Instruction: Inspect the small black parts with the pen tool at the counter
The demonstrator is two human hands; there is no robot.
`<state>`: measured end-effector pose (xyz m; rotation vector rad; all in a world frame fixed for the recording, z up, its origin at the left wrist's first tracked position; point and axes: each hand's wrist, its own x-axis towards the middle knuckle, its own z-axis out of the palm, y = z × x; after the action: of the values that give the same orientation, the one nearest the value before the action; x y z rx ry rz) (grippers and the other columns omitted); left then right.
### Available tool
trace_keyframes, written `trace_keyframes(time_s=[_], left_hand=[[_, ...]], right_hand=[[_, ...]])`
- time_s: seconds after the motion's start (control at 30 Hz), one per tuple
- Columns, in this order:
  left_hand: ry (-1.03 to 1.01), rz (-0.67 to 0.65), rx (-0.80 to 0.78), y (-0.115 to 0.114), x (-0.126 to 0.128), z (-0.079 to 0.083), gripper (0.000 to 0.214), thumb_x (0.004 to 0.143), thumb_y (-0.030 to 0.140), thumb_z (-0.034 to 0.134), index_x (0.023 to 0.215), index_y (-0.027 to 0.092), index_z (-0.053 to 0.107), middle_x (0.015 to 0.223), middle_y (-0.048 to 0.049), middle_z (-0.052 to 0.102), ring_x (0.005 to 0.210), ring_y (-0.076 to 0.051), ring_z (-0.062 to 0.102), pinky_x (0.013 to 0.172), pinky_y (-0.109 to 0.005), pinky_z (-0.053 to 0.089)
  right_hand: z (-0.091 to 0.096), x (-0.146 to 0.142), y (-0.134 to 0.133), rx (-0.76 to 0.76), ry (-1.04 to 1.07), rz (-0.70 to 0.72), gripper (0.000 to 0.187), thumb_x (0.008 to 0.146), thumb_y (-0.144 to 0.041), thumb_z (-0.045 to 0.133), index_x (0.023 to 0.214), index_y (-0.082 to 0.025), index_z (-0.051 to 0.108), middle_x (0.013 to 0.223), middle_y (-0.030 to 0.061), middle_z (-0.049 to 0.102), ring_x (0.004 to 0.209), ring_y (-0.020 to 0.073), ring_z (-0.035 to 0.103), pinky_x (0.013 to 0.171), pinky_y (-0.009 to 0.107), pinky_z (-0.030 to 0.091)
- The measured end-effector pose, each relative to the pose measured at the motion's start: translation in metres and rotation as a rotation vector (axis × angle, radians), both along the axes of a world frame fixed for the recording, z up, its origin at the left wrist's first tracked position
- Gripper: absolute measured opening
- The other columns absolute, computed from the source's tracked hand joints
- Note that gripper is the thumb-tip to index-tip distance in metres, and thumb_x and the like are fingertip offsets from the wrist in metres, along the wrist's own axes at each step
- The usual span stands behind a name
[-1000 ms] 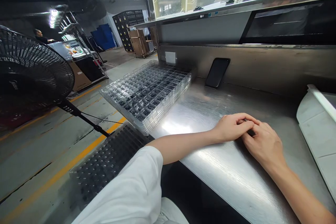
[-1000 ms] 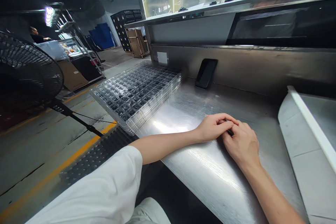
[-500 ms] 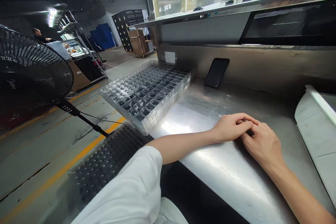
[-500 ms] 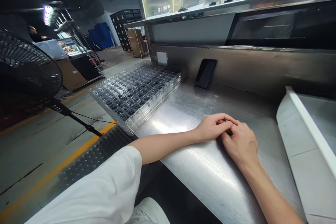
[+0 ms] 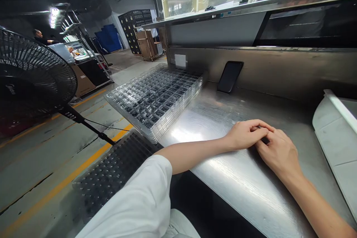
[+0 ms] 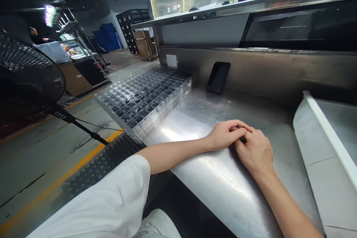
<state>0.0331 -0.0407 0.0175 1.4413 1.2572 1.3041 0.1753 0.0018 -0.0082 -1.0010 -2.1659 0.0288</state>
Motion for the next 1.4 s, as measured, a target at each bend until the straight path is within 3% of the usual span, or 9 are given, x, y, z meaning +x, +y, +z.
trace_keyframes(time_s=[0.97, 1.4], left_hand=[[-0.033, -0.016, 0.033, 0.000, 0.000, -0.003, 0.024, 0.094, 0.029, 0.059, 0.105, 0.021, 0.079, 0.108, -0.0023, 0.079, 0.106, -0.017, 0.069, 0.106, -0.030, 0.051], [-0.028, -0.013, 0.010, -0.002, 0.000, 0.001, 0.024, 0.094, 0.028, 0.059, 0.105, 0.020, 0.079, 0.107, -0.0027, 0.079, 0.105, -0.017, 0.069, 0.105, -0.030, 0.051]], right_hand=[[0.013, -0.005, -0.007, -0.092, 0.002, -0.032, 0.032, 0.079, -0.048, 0.041, 0.064, -0.025, 0.057, 0.063, 0.0069, 0.050, 0.067, 0.0260, 0.054, 0.065, 0.039, 0.045], [0.007, -0.004, -0.004, -0.060, -0.011, -0.027, 0.038, 0.081, -0.051, 0.038, 0.068, -0.025, 0.063, 0.070, 0.0078, 0.059, 0.072, 0.0263, 0.058, 0.064, 0.038, 0.041]])
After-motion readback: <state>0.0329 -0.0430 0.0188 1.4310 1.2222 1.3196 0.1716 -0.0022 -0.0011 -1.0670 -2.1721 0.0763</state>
